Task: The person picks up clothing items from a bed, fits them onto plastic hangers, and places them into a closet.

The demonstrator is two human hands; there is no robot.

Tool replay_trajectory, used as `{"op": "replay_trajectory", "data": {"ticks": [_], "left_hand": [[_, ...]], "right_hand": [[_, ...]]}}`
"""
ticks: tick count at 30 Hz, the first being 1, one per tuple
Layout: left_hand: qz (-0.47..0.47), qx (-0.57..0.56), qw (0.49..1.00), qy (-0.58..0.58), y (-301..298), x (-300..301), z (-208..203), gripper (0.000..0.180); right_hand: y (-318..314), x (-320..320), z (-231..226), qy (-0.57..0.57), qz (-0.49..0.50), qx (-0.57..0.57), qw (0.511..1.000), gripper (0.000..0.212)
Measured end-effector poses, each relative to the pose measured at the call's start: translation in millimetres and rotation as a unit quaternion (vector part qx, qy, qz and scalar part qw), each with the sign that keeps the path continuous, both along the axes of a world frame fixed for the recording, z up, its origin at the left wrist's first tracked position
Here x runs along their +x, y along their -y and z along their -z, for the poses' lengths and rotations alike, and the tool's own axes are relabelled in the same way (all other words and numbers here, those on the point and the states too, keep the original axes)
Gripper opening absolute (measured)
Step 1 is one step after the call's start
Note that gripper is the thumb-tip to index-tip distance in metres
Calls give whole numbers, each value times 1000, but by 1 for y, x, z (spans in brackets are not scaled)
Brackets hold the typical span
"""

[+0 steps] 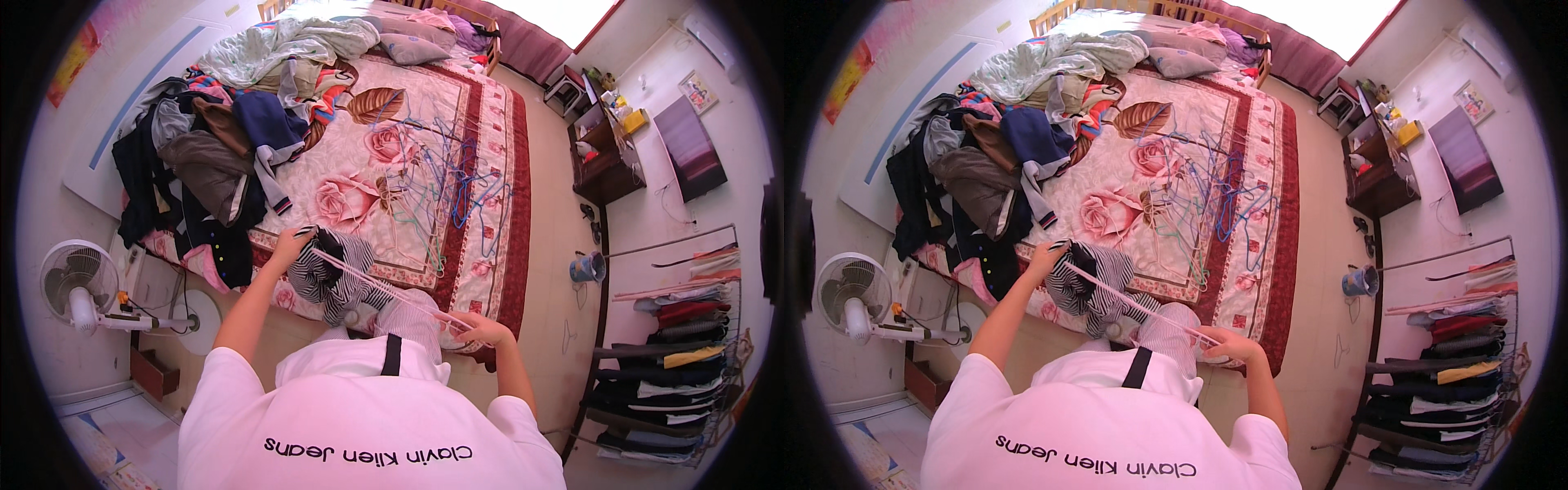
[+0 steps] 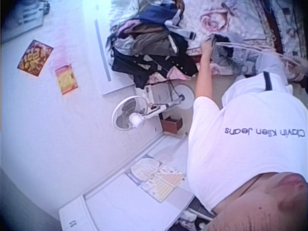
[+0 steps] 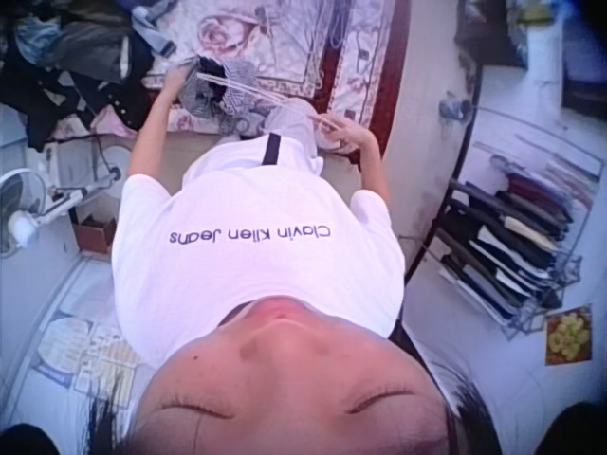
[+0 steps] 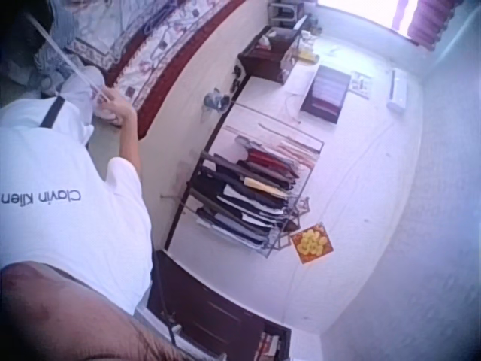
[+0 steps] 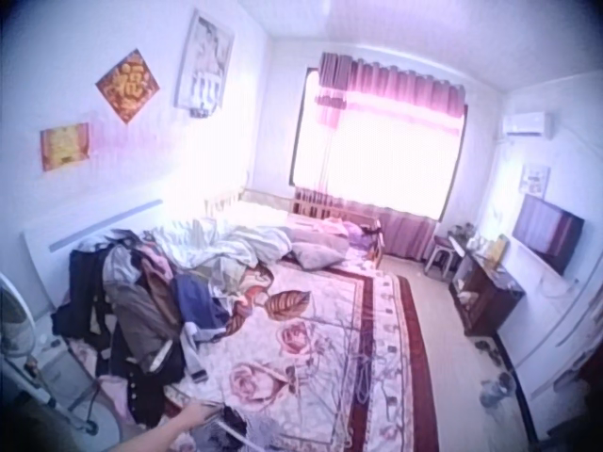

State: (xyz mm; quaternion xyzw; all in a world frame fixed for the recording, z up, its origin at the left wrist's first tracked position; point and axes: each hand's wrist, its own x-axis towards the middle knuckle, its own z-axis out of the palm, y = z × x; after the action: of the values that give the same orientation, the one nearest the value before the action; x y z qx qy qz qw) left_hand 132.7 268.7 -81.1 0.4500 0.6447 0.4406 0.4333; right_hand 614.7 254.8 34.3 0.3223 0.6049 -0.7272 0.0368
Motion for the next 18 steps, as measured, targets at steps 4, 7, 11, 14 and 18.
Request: {"op": "replay_trajectory", "data": {"ticks": [4, 7, 11, 14, 18], "left_hand": [[-11, -11, 999, 36, 1, 2, -9, 31], [-54, -21, 997, 45, 3, -10, -2, 33], [-49, -12, 998, 37, 5, -16, 7, 33], [-37, -29, 998, 36, 4, -8, -2, 33], [4, -23, 1000, -7, 8, -5, -13, 35]], "right_hand": [[4, 15, 9, 19, 46, -58, 997, 71], [6, 20, 10, 36, 58, -54, 996, 72], [6, 18, 15, 19, 56, -29, 998, 67], [-1, 23, 35, 59, 48, -66, 995, 72], [-10, 6, 31, 59, 49, -68, 995, 72]]}}
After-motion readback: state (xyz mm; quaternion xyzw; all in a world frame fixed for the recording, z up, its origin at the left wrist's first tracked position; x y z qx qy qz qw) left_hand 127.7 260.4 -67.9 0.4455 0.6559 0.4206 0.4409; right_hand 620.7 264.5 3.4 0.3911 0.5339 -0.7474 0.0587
